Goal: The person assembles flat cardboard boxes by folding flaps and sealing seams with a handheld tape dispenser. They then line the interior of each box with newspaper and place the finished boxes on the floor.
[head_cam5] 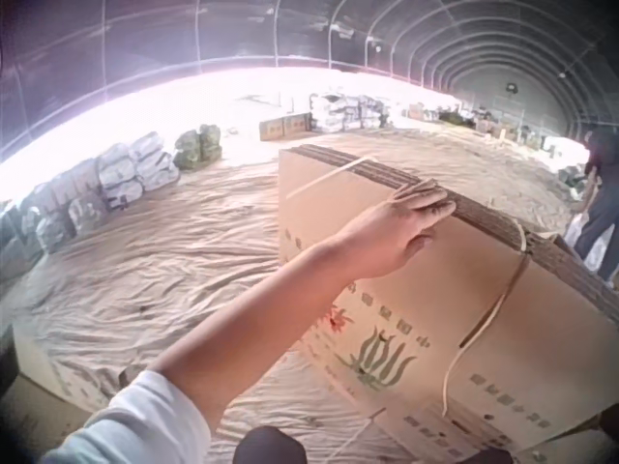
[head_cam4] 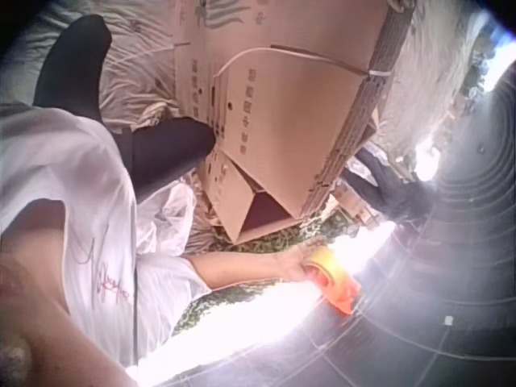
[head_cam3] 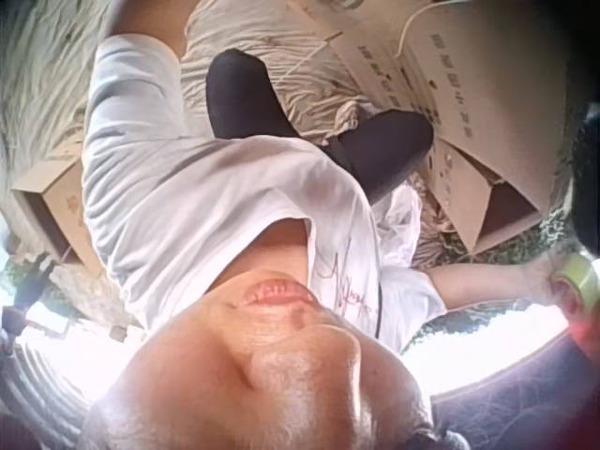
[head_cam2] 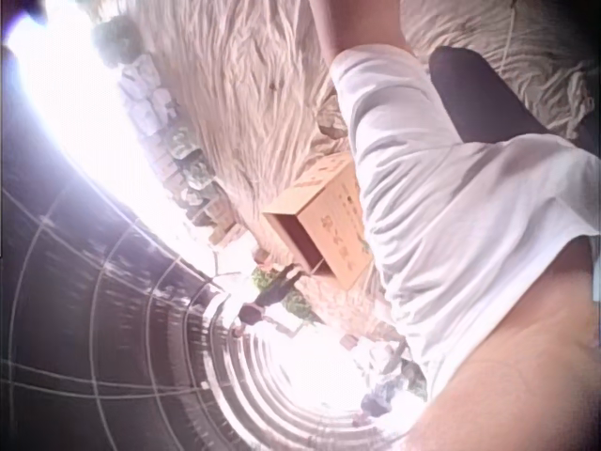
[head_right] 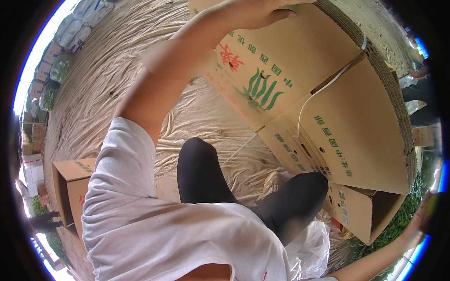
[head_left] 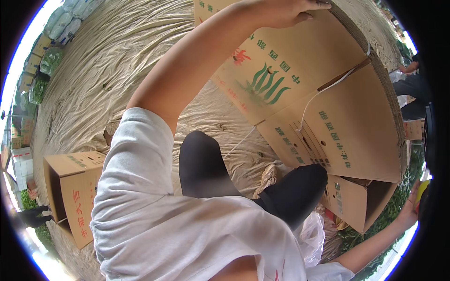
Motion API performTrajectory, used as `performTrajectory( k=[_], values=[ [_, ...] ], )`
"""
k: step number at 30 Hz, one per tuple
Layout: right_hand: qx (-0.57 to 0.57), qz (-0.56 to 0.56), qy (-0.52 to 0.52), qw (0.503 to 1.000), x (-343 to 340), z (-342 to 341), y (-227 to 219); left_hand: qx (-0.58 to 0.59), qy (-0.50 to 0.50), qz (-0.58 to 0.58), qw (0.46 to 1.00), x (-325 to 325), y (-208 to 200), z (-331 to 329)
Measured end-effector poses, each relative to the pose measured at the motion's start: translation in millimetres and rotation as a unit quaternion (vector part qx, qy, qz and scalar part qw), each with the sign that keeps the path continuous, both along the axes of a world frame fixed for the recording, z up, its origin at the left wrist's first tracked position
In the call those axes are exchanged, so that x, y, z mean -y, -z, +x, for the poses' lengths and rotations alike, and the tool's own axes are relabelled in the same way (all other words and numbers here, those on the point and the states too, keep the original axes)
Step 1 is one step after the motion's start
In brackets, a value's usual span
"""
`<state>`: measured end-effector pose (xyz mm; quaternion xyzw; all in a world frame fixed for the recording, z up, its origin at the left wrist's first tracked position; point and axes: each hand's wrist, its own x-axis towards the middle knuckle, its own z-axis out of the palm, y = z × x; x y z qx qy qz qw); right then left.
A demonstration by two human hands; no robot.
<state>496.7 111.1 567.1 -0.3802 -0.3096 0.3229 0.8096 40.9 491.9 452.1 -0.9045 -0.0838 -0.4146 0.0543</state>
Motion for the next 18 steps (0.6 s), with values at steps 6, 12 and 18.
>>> performTrajectory(
  k=[6,12,18],
  values=[
    [0.135,-0.09,0.07,0.984,-27.0,15.7,41.2,-0.004,-0.034,-0.056,0.998,41.4,-11.2,-21.3],
    [0.209,-0.224,0.089,0.948,-84.5,0.0,45.8,-0.118,-0.135,-0.098,0.979,64.8,-26.2,-21.1],
    [0.291,-0.284,0.01,0.913,-93.8,-74.0,21.1,-0.082,-0.107,-0.048,0.99,84.9,-37.2,-43.6]
  ],
)
